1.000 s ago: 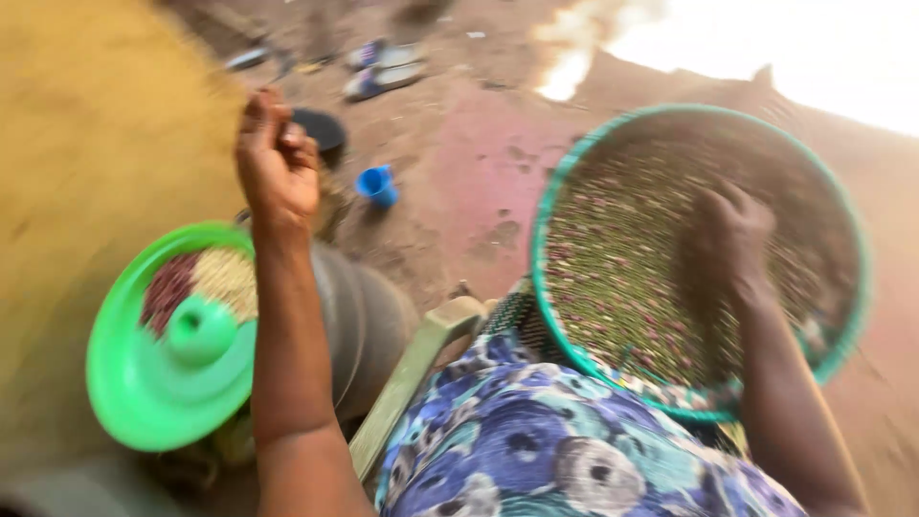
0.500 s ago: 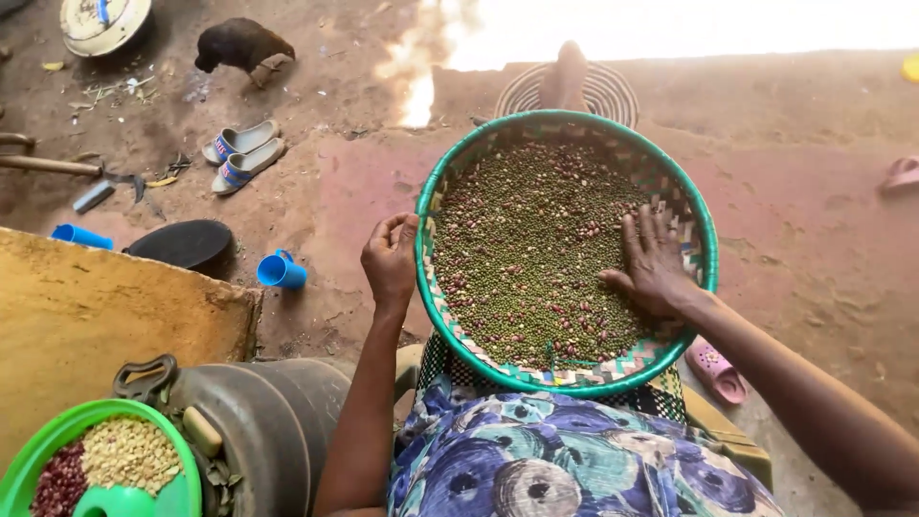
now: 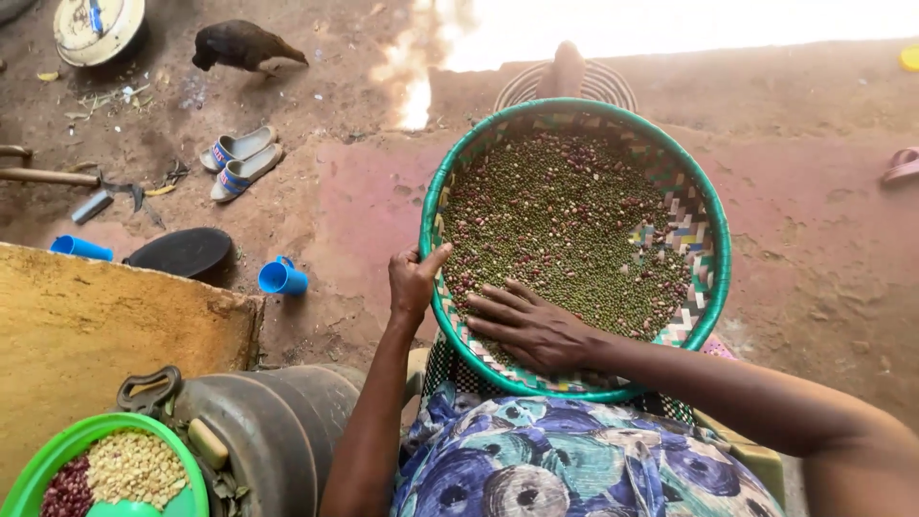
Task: The person sits on the ground and sorts a mixture of green and red legumes in a large woven basket by hand. They pick out specific items and transfer them into a green plastic container placed nearby.
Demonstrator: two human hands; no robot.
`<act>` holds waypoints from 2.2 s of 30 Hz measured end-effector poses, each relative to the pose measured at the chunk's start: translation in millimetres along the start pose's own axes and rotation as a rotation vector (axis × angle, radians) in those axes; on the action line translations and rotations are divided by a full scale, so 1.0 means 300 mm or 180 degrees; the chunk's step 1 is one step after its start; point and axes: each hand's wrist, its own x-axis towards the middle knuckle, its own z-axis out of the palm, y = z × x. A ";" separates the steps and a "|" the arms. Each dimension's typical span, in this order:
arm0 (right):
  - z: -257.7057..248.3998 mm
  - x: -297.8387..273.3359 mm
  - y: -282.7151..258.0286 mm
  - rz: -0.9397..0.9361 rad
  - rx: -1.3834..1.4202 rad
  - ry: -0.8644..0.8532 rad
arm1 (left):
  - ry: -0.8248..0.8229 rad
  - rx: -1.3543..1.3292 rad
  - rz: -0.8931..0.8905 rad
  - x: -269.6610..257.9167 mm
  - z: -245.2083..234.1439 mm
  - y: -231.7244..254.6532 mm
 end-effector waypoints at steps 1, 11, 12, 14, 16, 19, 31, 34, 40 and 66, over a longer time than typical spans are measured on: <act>0.019 0.063 0.030 -0.0009 -0.0026 0.0010 | -0.0002 -0.0008 0.0029 0.003 -0.006 0.023; 0.079 0.228 0.510 0.0550 -0.1364 0.1010 | -0.0243 -0.0010 0.0227 -0.033 -0.045 0.147; 0.048 0.201 0.564 0.0422 -0.1038 0.1085 | -0.0227 -0.0033 0.0178 -0.036 -0.042 0.139; -0.038 0.129 0.688 0.0501 -0.0976 0.1149 | -0.0213 -0.0112 0.0153 -0.033 -0.039 0.137; -0.066 0.059 0.789 0.0589 -0.0900 0.1208 | -0.0196 -0.0183 0.0113 -0.034 -0.036 0.123; -0.044 0.008 0.823 0.1083 -0.0571 0.1193 | -0.0221 -0.0249 0.0164 -0.014 -0.028 0.107; -0.136 -0.099 0.455 0.1270 -0.1462 -0.0669 | -0.0172 0.0356 -0.0112 0.008 -0.043 0.048; -0.062 0.050 0.231 0.0472 -0.0682 0.0210 | -0.0119 0.0382 -0.0016 0.010 -0.030 0.042; 0.043 0.177 0.243 0.0298 -0.0942 -0.0214 | -0.0125 0.0319 -0.0064 -0.038 -0.046 0.078; -0.308 -0.056 0.924 0.1894 -0.0538 0.0948 | 0.0105 0.0670 0.2354 0.090 0.298 0.332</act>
